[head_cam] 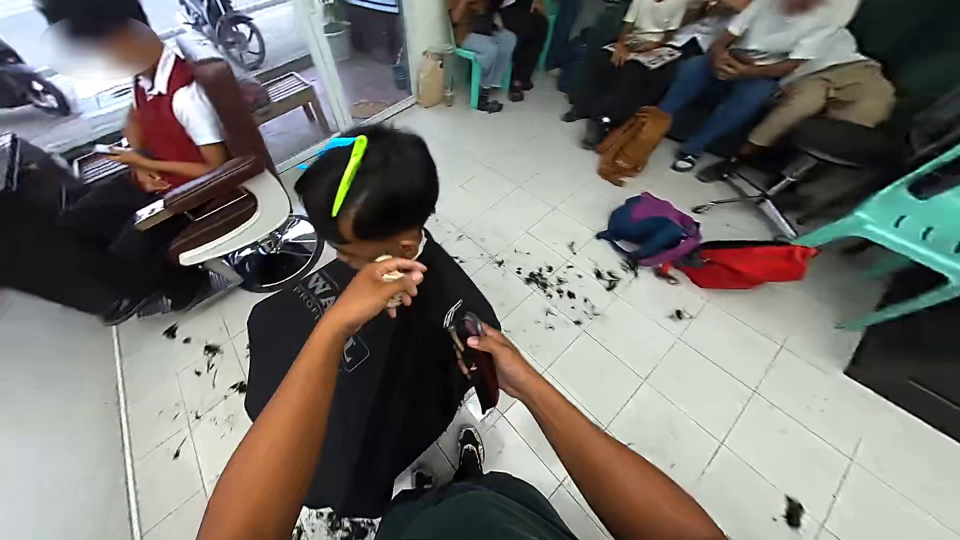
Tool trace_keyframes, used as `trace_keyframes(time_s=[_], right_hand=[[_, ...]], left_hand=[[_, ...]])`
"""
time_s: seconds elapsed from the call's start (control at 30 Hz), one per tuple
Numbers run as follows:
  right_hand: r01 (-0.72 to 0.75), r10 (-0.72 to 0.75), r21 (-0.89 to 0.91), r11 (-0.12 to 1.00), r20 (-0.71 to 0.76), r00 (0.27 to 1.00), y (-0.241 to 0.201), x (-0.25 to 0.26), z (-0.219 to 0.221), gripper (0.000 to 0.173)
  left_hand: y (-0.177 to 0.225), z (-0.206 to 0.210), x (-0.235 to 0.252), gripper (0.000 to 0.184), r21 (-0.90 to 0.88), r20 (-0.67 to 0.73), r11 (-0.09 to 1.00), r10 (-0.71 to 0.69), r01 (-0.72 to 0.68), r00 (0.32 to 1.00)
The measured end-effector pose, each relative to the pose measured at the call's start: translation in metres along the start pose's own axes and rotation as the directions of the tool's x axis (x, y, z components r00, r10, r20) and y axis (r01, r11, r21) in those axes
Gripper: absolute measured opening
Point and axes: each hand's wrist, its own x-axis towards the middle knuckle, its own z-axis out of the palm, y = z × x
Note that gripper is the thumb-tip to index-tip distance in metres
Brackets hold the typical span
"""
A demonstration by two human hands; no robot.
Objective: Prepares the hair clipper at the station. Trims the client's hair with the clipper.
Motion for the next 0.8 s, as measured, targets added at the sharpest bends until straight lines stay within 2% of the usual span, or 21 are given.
trace_keyframes(time_s=[0.07,0.17,0.23,0.33,0.43,0.6,0.7,0.8], right_hand=[[0.049,-0.051,-0.05,0.998,-0.035,0.998,-0.013,0.007,0.013,0.047],[0.061,-0.074,-0.168,0.984,-0.072,0.995,-0.037,0.02,0.048,0.04],[0.034,-0.047,-0.192,0.981,-0.059,0.997,-0.045,0.031,0.069,0.03],[0.032,-0.039,-0.176,0.984,-0.037,0.999,-0.045,0.056,0.091,0.04],[0.083,-0.087,-0.232,0.969,-0.006,0.996,-0.041,0.078,0.103,0.041],[0.097,-0.106,-0.3,0.949,-0.014,0.994,-0.043,0.087,0.113,0.04],[0.104,-0.115,-0.305,0.947,-0.016,0.993,-0.042,0.088,0.113,0.04],[0.167,-0.171,-0.321,0.932,0.014,0.985,-0.044,0.089,0.112,0.041]], left_hand=[[-0.009,-0.001,-0.025,0.031,0.156,0.11,0.983,-0.118,0.1,0.987],[-0.039,-0.003,-0.084,0.035,0.228,0.058,0.969,-0.115,0.098,0.992],[-0.074,0.004,-0.123,0.032,0.157,-0.023,0.98,-0.118,0.12,0.993],[-0.126,0.026,-0.17,0.028,0.003,-0.142,0.977,-0.212,0.215,0.967],[-0.16,0.055,-0.212,0.024,-0.174,-0.227,0.939,-0.331,0.296,0.916],[-0.187,0.089,-0.249,0.019,-0.351,-0.254,0.865,-0.456,0.358,0.853],[-0.193,0.098,-0.251,0.017,-0.4,-0.272,0.834,-0.503,0.379,0.82],[-0.191,0.099,-0.245,0.018,-0.397,-0.264,0.835,-0.502,0.382,0.823]])
